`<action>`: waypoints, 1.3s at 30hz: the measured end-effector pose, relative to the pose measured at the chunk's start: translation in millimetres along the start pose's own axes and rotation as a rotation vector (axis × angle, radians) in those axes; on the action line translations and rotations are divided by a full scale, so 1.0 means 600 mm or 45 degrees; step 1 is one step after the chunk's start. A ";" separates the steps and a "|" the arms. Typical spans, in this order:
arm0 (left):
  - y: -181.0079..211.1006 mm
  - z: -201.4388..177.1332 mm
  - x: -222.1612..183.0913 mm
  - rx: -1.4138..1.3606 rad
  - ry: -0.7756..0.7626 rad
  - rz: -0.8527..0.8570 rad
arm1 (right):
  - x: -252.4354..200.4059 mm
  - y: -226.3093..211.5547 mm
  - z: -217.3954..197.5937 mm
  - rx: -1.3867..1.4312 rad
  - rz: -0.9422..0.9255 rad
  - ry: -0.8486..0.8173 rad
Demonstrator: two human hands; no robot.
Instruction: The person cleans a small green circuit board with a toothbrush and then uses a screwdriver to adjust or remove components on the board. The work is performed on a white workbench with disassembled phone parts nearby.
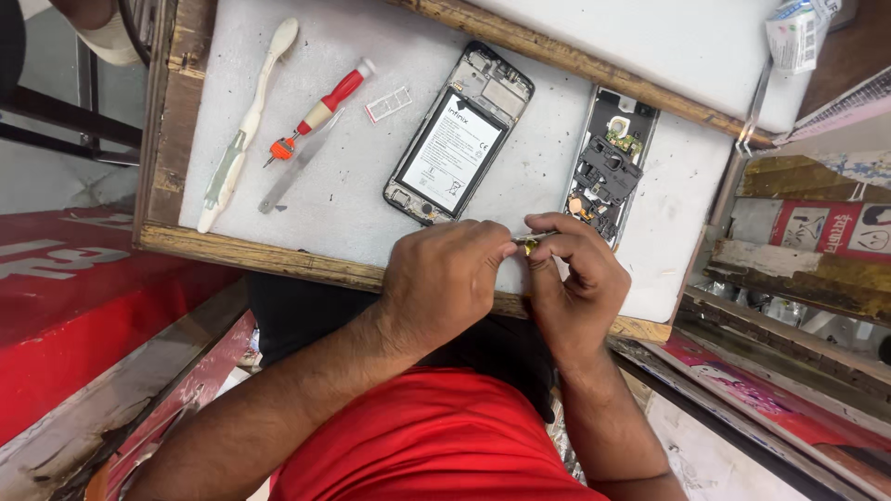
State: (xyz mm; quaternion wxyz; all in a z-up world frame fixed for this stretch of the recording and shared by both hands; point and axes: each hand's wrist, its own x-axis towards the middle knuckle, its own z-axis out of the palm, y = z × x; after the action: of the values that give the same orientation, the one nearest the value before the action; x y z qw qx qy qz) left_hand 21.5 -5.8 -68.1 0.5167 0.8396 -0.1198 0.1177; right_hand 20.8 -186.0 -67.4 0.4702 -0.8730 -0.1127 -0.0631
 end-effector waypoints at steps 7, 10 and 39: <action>-0.005 -0.003 -0.009 0.025 0.027 0.079 | -0.007 0.015 0.005 0.208 0.070 0.030; -0.007 -0.010 -0.016 0.035 0.025 0.059 | -0.012 0.021 0.005 0.237 0.091 0.028; -0.006 -0.007 0.013 -0.011 -0.050 -0.094 | 0.000 0.021 0.012 0.240 0.124 0.011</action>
State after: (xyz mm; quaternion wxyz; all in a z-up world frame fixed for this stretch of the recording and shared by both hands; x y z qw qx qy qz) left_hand 29.7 -0.9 -66.7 0.5218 0.8433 -0.0994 0.0816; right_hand 23.9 -186.6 -81.4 0.5533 -0.8291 -0.0737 -0.0330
